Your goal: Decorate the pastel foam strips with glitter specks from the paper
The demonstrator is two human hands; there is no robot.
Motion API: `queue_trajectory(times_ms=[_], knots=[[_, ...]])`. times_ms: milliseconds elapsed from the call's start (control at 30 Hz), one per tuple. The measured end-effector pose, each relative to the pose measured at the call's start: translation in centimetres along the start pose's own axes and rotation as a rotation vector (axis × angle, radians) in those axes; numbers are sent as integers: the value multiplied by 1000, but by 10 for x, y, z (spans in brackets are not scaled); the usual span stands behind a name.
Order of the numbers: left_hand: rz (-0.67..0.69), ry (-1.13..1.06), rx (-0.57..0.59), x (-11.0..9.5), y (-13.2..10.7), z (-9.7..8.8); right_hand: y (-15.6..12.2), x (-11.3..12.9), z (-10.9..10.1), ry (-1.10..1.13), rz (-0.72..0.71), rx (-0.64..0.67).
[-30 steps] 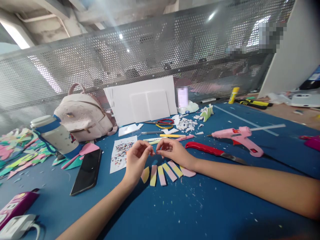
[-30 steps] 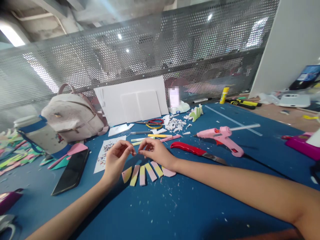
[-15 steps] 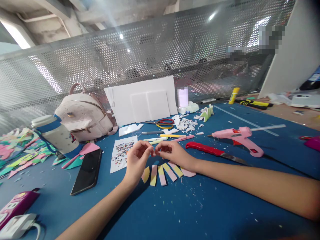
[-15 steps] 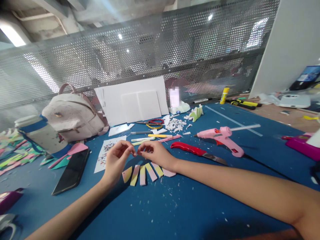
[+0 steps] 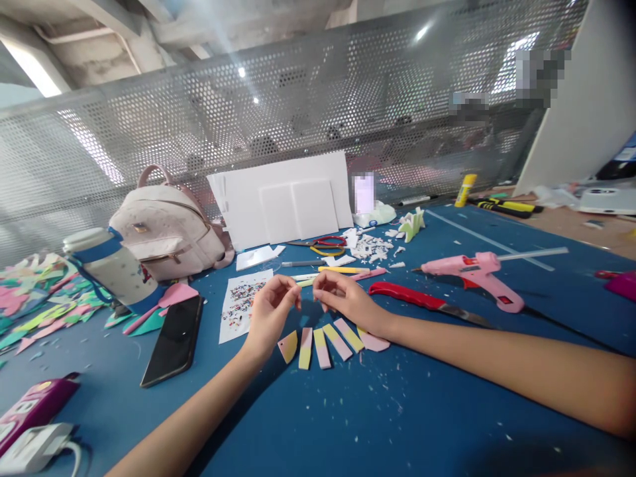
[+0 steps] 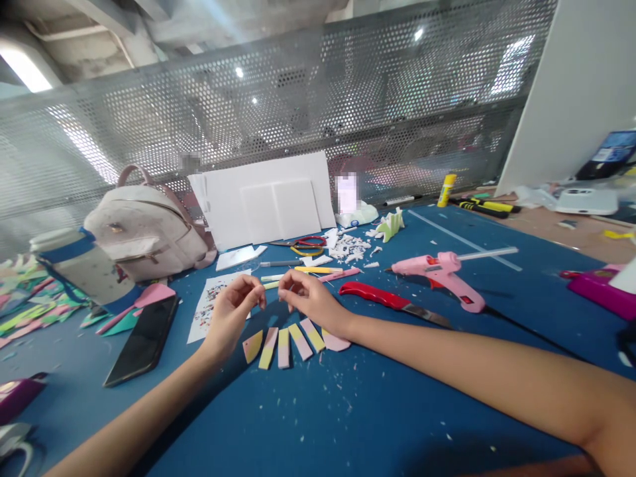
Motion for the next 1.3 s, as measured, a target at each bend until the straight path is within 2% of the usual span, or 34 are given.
queue_trajectory(times_ms=[267, 333, 500, 600, 733, 867, 1133, 1200, 1300], knots=[[-39, 194, 92, 8, -2, 1, 0, 0, 0, -10, 7, 7], [18, 282, 102, 7, -2, -1, 0, -3, 0, -4, 29, 12], [325, 643, 150, -2, -2, -2, 1, -6, 0, 14, 64, -4], [318, 729, 177, -3, -3, -2, 0, -6, 0, 14, 63, -9], [238, 649, 164, -6, -3, -2, 0, -7, 0, 19, 63, -5], [187, 402, 131, -10, -1, -2, 1, -9, 0, 16, 60, -6], [-1, -181, 263, 0, -5, 6, 1, -6, 2, 11, 61, 12], [-22, -190, 266, 3, -5, 6, 0, -6, 2, -7, 71, 20], [-23, -77, 228, 5, -4, 5, 0, -7, 2, -27, 57, 32]])
Point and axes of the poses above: each hand's wrist, its own y-axis towards the middle knuckle, its own z-axis out of the palm, x = y × z, the point moved 2 cm from there along y, towards the middle knuckle, and after that the axes turned 4 degrees about -z, right-handed, at the moved point
